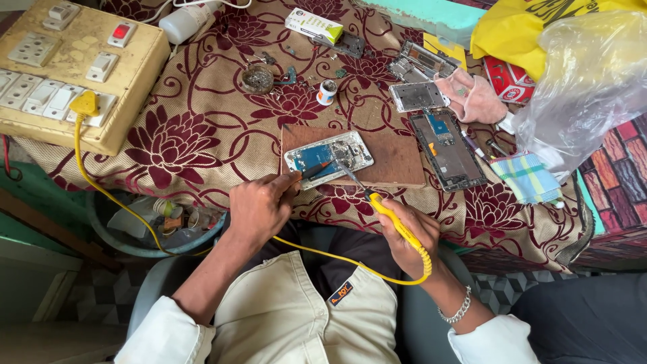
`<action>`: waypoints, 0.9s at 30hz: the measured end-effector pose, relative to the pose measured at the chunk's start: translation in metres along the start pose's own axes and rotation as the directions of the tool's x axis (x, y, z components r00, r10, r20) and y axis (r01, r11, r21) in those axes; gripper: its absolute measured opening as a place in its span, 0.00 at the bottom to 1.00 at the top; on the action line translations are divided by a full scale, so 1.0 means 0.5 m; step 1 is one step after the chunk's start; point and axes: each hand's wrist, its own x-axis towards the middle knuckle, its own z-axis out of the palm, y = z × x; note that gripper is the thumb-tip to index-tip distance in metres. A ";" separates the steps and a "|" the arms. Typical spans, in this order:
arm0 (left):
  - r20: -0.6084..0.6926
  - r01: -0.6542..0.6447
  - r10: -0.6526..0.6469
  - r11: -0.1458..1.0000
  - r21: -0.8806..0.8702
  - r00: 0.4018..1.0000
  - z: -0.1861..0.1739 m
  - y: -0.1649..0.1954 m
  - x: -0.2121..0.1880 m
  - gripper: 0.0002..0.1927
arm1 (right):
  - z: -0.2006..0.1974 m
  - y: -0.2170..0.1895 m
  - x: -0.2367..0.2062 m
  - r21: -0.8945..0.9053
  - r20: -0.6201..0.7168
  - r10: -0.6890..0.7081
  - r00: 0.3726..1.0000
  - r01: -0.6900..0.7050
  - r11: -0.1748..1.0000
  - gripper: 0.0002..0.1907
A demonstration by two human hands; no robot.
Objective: The person uses a hot air gun and a probe to work on a small circuit board placed on a wooden block. They repeatedly apply heat and probe specific areas of the board while seated at a cluttered workbench.
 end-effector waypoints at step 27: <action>-0.015 -0.058 0.059 0.997 0.045 0.998 -0.001 0.003 -0.004 0.16 | 0.015 0.050 -0.070 0.067 -0.030 0.355 0.934 -0.352 0.933 0.17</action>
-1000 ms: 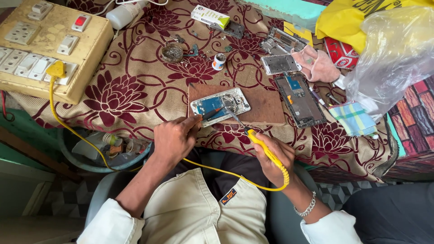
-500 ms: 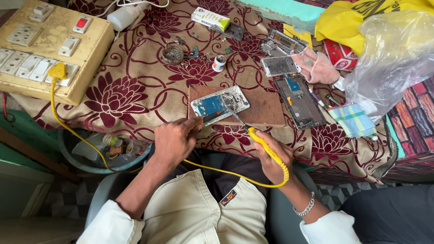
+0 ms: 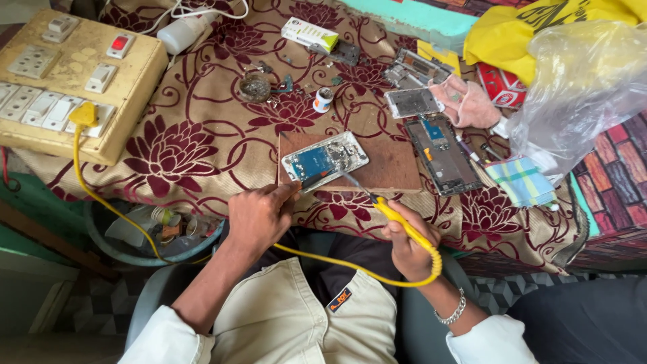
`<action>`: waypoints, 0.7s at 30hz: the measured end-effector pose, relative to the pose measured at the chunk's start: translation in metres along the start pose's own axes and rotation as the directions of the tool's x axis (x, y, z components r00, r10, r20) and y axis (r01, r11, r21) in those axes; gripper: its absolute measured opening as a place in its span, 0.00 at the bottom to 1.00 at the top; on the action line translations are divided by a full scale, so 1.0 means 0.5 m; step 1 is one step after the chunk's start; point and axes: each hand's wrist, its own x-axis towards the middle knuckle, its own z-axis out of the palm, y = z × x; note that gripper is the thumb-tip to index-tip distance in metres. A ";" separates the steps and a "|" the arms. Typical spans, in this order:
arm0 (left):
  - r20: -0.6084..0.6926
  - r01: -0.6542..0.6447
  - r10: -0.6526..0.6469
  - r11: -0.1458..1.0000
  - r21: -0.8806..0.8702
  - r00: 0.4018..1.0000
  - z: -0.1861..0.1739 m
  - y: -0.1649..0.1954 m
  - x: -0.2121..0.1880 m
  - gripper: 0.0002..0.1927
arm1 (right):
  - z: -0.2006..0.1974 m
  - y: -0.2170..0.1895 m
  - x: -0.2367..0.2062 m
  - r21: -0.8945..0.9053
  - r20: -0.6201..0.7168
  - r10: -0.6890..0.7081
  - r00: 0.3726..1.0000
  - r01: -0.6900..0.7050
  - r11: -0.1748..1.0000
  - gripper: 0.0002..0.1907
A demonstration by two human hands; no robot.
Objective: The person uses a hot air gun and a probe to work on a small circuit board placed on a wooden block. They repeatedly apply heat and probe specific areas of the board while seated at a cluttered workbench.
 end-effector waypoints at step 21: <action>0.087 -0.026 0.015 0.992 0.126 0.996 0.021 -0.060 -0.014 0.16 | 0.002 -0.007 0.022 0.030 -0.070 -0.274 0.959 0.277 0.960 0.14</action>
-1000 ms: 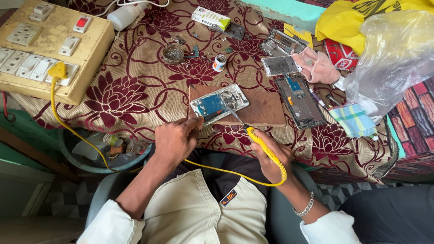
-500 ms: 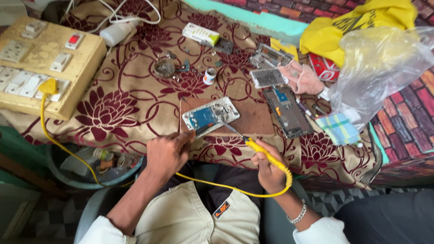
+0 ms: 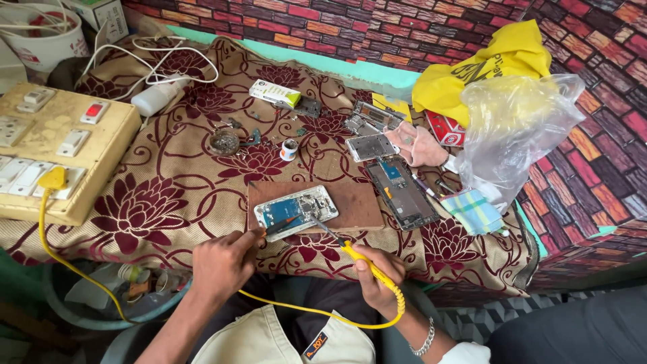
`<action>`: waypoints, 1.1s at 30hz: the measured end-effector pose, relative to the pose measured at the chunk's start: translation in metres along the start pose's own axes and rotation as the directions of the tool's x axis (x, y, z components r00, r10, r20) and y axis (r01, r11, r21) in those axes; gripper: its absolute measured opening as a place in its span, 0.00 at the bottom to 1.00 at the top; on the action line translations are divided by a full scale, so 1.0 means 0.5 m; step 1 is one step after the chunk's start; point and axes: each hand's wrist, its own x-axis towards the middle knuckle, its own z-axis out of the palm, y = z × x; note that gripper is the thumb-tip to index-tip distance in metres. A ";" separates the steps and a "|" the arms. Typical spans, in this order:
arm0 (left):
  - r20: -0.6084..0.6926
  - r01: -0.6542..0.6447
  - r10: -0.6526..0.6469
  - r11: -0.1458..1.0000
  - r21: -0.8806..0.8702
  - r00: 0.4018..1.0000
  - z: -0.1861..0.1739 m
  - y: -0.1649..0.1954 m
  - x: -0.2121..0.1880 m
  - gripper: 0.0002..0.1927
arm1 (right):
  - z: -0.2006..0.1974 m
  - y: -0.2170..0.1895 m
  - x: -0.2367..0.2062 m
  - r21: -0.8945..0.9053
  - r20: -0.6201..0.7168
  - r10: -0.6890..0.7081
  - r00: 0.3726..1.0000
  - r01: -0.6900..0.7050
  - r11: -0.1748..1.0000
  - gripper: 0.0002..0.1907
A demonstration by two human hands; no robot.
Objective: The person uses a hot air gun and a probe to work on a small circuit board placed on a wooden block. They repeatedly apply heat and probe specific areas of the board while seated at a cluttered workbench.
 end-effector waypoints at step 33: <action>-0.104 -0.110 0.126 0.982 0.152 0.987 0.047 -0.034 -0.036 0.23 | 0.050 0.033 0.002 -0.224 0.252 -0.470 0.846 0.523 0.822 0.23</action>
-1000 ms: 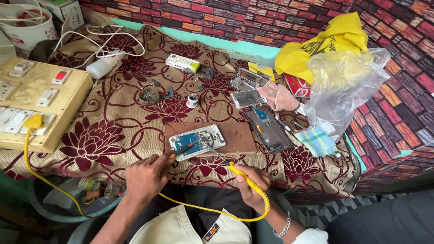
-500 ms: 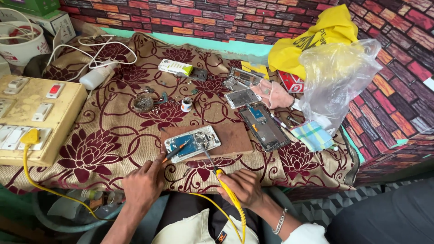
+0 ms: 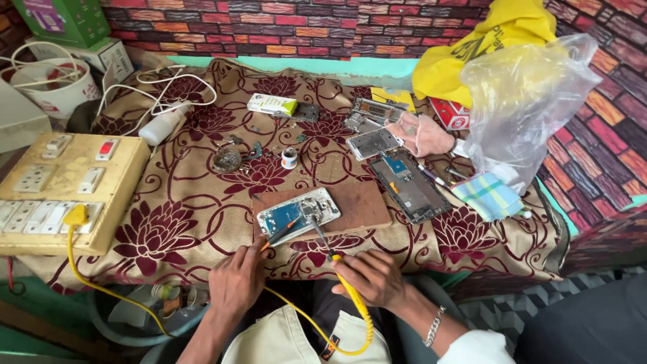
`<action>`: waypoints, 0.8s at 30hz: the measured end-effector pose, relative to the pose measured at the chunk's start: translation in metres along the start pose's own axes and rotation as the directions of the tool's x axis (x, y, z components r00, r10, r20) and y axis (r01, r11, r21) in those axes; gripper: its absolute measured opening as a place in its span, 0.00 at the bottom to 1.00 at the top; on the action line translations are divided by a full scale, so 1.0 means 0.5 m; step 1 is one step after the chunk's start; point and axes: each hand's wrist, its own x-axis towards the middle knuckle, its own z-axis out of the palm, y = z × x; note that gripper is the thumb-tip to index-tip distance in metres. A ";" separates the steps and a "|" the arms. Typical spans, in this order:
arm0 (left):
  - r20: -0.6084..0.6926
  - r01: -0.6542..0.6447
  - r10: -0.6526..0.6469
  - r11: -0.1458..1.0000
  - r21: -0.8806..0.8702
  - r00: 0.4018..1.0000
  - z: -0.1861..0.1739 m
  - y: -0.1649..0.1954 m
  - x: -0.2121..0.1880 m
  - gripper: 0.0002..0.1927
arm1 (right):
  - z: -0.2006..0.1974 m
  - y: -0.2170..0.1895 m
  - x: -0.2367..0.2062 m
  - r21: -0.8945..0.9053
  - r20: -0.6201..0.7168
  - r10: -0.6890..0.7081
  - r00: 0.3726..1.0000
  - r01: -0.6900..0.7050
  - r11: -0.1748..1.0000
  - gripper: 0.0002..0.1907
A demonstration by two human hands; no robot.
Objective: The person uses a hot air gun and a probe to work on a small circuit board placed on a wooden block. They repeatedly apply heat and probe specific areas of the board while seated at a cluttered workbench.
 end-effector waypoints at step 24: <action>-0.208 -0.182 0.156 0.977 -0.114 0.966 -0.038 0.012 0.028 0.21 | 0.011 -0.017 0.012 -0.013 0.055 0.011 0.998 -0.010 1.000 0.21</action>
